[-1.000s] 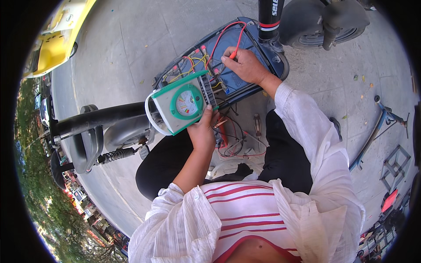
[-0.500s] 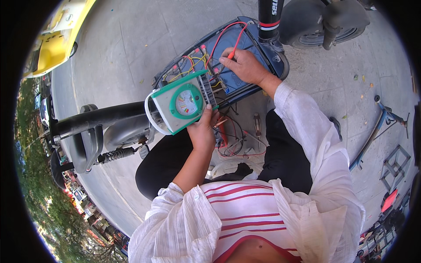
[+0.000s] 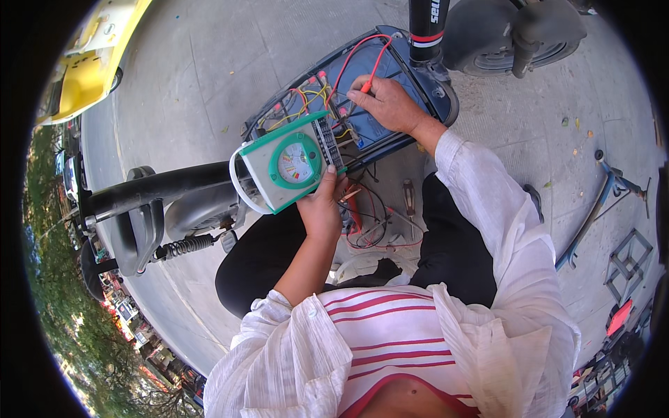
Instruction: The person tests an electric scooter battery using a battery tester and a multimeter. They connect the tester leads to the battery terminals, observe the gauge, and then place the cover back on the battery compartment.
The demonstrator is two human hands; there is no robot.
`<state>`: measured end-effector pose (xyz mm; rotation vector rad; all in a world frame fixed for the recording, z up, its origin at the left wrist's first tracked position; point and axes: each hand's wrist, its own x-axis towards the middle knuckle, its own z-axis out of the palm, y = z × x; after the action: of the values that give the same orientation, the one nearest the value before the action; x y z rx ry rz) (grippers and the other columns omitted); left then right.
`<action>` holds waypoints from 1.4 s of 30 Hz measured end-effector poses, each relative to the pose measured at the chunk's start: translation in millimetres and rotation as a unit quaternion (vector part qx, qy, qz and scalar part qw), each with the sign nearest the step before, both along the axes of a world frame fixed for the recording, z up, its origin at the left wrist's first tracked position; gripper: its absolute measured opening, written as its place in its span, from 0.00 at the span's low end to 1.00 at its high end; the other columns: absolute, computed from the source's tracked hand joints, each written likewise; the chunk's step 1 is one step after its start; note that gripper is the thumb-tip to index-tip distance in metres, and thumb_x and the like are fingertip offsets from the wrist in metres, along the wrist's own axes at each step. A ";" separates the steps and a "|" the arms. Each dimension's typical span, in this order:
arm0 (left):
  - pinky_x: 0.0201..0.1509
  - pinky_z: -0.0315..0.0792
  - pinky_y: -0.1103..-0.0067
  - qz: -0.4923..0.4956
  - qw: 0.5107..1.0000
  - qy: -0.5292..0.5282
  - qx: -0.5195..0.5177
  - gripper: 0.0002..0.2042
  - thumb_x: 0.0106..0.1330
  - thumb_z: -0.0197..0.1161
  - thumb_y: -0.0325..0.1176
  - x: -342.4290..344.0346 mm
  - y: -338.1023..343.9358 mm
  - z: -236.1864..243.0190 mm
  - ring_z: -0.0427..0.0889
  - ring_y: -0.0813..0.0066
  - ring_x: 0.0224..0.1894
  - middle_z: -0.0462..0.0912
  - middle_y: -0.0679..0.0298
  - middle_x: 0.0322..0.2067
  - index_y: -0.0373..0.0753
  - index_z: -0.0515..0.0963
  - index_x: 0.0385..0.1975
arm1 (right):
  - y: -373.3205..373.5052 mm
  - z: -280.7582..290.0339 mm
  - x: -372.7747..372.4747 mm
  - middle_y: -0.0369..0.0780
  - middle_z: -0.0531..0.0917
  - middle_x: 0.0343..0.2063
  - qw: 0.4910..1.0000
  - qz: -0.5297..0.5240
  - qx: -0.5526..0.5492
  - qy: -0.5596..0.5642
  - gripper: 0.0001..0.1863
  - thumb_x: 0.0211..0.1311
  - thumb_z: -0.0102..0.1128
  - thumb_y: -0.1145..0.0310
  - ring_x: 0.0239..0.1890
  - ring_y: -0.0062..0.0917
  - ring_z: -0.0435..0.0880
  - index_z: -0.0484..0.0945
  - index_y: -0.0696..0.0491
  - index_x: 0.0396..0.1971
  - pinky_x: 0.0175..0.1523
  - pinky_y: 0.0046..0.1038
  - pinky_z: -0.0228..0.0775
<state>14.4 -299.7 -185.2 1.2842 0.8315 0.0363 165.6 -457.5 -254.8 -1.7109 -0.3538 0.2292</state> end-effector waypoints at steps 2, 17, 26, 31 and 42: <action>0.44 0.82 0.72 0.002 1.000 0.000 0.000 0.17 0.64 0.65 0.27 -0.3 0.5 -0.8 0.83 0.66 0.39 0.79 0.56 0.42 0.30 0.70 0.50 | 0.6 1.0 -0.2 0.36 0.80 0.23 1.000 -0.003 0.003 -0.004 0.14 0.67 0.58 0.61 0.28 0.19 0.77 0.78 0.58 0.35 0.36 0.25 0.69; 0.44 0.81 0.72 0.005 1.000 0.004 -0.016 0.16 0.64 0.65 0.27 -1.0 3.7 -3.1 0.83 0.66 0.40 0.78 0.57 0.42 0.31 0.70 0.49 | -0.1 2.3 0.6 0.35 0.78 0.21 0.999 -0.037 0.037 0.018 0.14 0.65 0.58 0.61 0.26 0.17 0.74 0.78 0.58 0.34 0.34 0.24 0.68; 0.45 0.81 0.72 0.008 1.000 0.011 -0.018 0.16 0.64 0.65 0.27 -0.7 2.5 -0.9 0.82 0.65 0.40 0.78 0.56 0.42 0.31 0.70 0.49 | 0.5 4.3 -0.9 0.37 0.79 0.20 0.999 -0.030 0.029 0.007 0.15 0.65 0.59 0.60 0.25 0.19 0.74 0.79 0.59 0.33 0.34 0.26 0.69; 0.44 0.82 0.71 0.009 1.000 0.012 -0.017 0.16 0.64 0.65 0.27 -0.4 3.6 -3.0 0.83 0.65 0.39 0.78 0.56 0.42 0.31 0.70 0.49 | 1.3 4.4 -1.3 0.37 0.80 0.21 0.999 -0.030 0.026 0.003 0.14 0.65 0.59 0.60 0.25 0.20 0.75 0.79 0.58 0.33 0.34 0.26 0.69; 0.44 0.82 0.70 0.012 1.000 0.011 -0.020 0.17 0.64 0.65 0.26 0.1 2.8 -2.9 0.83 0.64 0.40 0.77 0.56 0.43 0.32 0.69 0.50 | -0.6 3.3 0.8 0.36 0.81 0.24 1.000 -0.008 0.008 0.018 0.14 0.67 0.58 0.60 0.29 0.18 0.77 0.78 0.58 0.35 0.37 0.24 0.70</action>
<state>14.6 -297.0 -188.1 1.2392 0.8637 0.0247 166.5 -458.0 -251.5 -1.6916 -0.3143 0.2448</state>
